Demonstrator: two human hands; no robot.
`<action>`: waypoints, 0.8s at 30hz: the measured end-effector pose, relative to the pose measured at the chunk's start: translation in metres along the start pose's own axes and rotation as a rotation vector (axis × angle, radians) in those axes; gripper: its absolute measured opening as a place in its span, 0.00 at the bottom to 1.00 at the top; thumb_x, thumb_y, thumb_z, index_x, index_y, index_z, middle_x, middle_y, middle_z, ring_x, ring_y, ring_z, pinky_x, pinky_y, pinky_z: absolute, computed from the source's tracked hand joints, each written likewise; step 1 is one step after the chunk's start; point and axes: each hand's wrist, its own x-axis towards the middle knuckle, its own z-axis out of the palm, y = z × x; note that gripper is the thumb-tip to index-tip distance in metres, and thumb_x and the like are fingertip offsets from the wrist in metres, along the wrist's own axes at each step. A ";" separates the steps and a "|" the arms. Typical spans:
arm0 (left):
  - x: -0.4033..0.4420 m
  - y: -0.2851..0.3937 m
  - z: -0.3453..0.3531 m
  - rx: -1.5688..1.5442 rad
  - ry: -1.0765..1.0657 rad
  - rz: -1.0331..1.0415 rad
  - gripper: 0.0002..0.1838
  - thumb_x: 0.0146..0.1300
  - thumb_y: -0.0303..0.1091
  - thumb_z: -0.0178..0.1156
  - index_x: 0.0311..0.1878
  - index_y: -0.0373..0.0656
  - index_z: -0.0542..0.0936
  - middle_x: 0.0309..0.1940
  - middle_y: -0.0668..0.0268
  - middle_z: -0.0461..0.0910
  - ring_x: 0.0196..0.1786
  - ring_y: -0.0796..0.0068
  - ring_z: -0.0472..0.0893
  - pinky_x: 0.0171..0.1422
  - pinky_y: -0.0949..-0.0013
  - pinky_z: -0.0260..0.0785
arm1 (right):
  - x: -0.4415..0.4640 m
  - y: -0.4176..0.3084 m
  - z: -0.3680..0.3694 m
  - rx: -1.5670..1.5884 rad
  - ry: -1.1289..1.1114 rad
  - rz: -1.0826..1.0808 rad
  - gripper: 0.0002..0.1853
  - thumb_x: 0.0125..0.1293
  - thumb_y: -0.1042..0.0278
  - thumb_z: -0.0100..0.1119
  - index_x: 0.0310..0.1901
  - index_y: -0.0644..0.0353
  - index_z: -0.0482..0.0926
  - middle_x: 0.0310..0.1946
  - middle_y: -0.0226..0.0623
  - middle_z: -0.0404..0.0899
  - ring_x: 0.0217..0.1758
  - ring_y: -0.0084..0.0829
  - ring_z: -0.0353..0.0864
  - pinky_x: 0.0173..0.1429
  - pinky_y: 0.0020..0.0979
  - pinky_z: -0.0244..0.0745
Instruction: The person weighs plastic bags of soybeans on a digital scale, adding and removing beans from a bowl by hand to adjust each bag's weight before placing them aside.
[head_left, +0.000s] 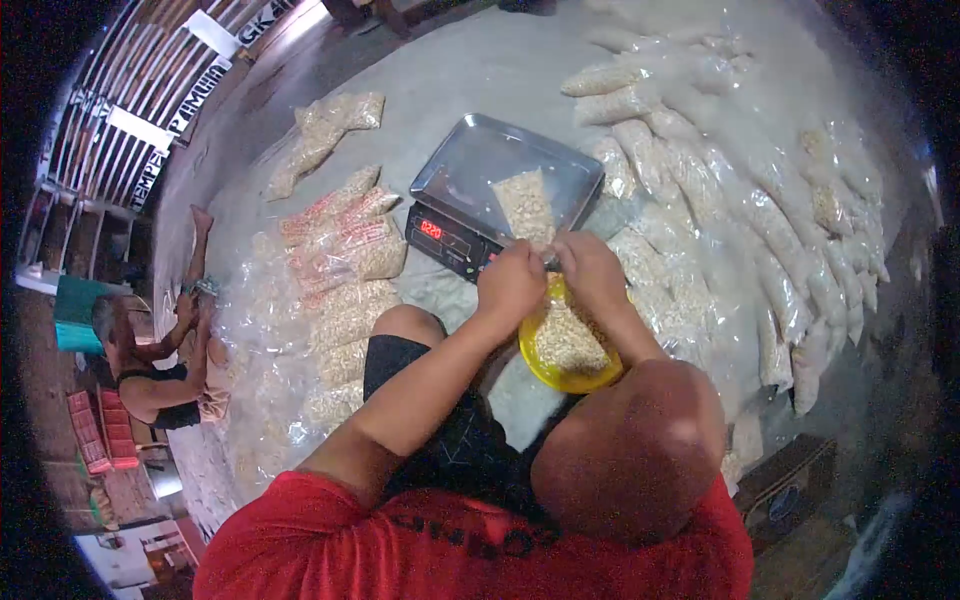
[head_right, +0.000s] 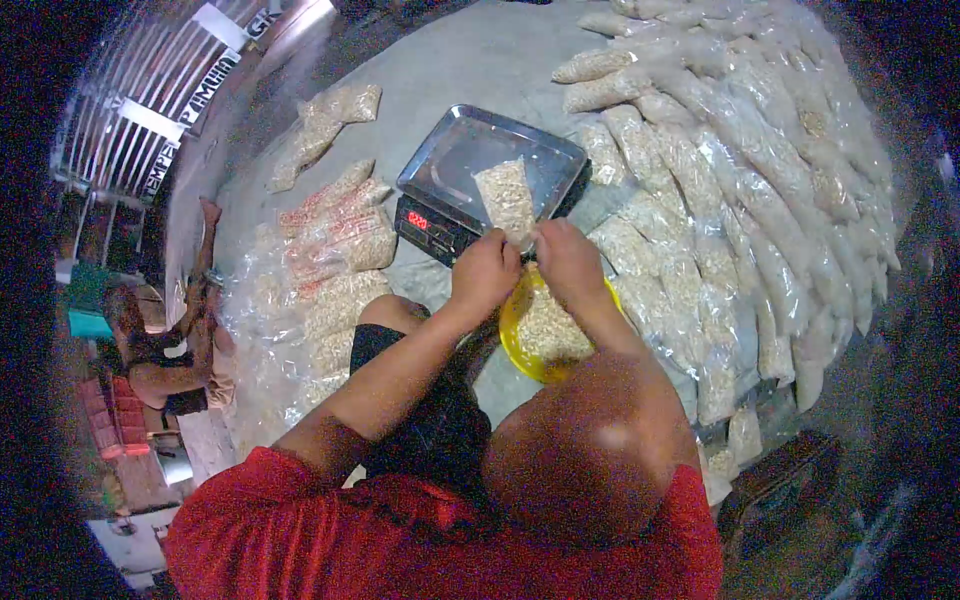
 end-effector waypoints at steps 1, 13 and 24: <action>-0.003 -0.004 0.003 0.002 -0.015 0.005 0.17 0.73 0.43 0.57 0.41 0.36 0.83 0.37 0.43 0.85 0.41 0.36 0.85 0.48 0.39 0.76 | -0.003 0.000 -0.003 -0.028 0.067 -0.003 0.11 0.75 0.60 0.55 0.45 0.58 0.83 0.41 0.47 0.83 0.46 0.53 0.83 0.53 0.52 0.80; -0.017 -0.016 -0.009 -0.047 -0.066 0.203 0.11 0.74 0.38 0.56 0.45 0.38 0.77 0.40 0.45 0.81 0.46 0.38 0.82 0.50 0.42 0.75 | -0.030 -0.011 0.007 0.007 -0.049 -0.201 0.20 0.72 0.69 0.54 0.64 0.61 0.78 0.65 0.50 0.79 0.65 0.52 0.81 0.70 0.48 0.76; 0.056 -0.036 -0.013 -0.334 0.051 0.356 0.12 0.72 0.35 0.56 0.46 0.36 0.83 0.44 0.47 0.83 0.50 0.42 0.82 0.57 0.47 0.75 | 0.005 -0.016 0.016 -0.342 -0.110 -0.130 0.10 0.70 0.61 0.60 0.43 0.58 0.83 0.46 0.45 0.81 0.40 0.46 0.90 0.37 0.48 0.85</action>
